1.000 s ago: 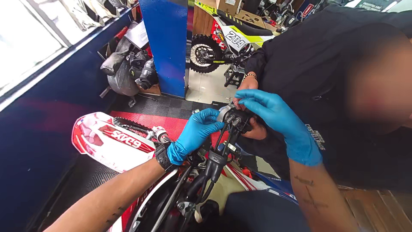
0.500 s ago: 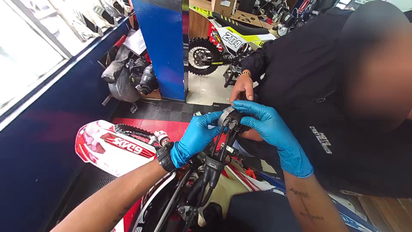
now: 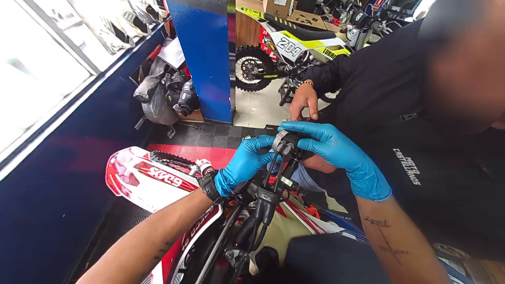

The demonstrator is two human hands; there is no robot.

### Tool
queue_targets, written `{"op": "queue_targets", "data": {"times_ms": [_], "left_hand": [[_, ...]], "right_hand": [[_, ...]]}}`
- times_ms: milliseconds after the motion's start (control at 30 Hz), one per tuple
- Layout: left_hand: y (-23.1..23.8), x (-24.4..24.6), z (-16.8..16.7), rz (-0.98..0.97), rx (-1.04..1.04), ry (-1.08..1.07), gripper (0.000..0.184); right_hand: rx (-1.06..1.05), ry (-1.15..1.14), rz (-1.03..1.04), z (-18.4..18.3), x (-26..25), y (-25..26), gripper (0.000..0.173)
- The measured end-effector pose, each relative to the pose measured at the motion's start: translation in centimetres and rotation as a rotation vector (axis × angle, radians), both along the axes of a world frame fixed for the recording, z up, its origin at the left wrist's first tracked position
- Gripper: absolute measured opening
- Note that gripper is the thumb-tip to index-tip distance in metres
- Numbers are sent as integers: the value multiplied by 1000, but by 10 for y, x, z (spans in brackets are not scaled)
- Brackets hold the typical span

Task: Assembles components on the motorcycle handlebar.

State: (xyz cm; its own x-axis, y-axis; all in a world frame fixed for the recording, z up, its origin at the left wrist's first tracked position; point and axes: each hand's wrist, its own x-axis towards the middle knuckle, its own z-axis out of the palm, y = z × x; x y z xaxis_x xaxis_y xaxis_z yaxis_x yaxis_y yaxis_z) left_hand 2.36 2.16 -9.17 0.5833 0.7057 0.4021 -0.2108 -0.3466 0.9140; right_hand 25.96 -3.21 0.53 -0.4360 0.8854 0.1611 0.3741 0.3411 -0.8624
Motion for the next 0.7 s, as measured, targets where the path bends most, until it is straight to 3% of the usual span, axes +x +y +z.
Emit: {"op": "queue_targets", "data": {"times_ms": [167,433,700], "left_hand": [[2,1,2,-26,-77,8,23],[6,1,5,84,165,110,18],[7,-2,3,50,167,71,15]], "right_hand": [[-59,55,-63,3,-3,1,39],[26,61,-106,-1,-2,-2,41],[78,102,-158,-9,-7,-11,42]]}}
